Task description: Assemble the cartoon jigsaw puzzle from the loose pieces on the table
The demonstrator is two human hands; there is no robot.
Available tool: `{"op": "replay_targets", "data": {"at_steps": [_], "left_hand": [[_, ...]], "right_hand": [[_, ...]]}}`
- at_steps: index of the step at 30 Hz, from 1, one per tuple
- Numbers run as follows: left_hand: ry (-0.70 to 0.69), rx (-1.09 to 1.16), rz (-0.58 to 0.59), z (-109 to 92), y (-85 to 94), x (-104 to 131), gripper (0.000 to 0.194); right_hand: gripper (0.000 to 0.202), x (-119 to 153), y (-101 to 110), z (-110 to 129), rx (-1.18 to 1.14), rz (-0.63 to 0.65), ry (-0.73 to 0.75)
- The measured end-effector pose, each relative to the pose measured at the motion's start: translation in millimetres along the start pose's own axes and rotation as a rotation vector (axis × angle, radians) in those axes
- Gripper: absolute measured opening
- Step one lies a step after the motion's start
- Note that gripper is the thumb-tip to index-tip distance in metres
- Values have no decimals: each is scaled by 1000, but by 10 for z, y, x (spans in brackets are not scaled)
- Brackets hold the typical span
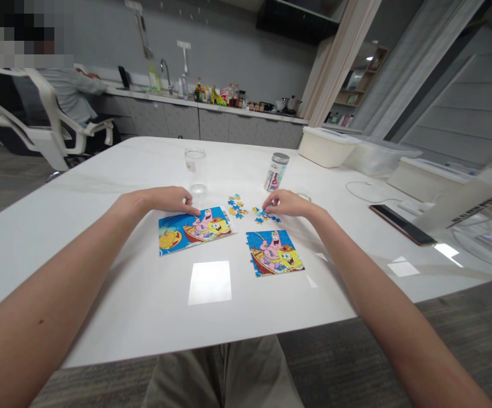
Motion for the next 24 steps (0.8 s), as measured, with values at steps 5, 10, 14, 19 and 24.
{"op": "replay_targets", "data": {"at_steps": [5,10,14,19,24], "left_hand": [[-9,-9,-1,30,-10,-34,72],[-10,-1,-1,37,-12,-37,67],[-23,-2,-7,21,-8,-35,66],[-17,-5,-7,7,-1,-13,65],[-14,-6,4,-11,-3,4,64]], "right_hand": [[12,30,-55,-2,-136,77,-29],[18,72,-44,208,-411,98,98],[19,130,-160,520,-546,218,178],[12,166,-284,758,-532,284,212],[11,158,-277,786,-387,248,224]]}}
Point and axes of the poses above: each hand's wrist, its own x-axis away from the middle knuckle, its own y-axis out of the back of the hand, z = x × y, the point moved 9 cm from there along -x, towards the middle knuckle, and after that the axes turned 5 degrees about z, right-handed, at the moved point
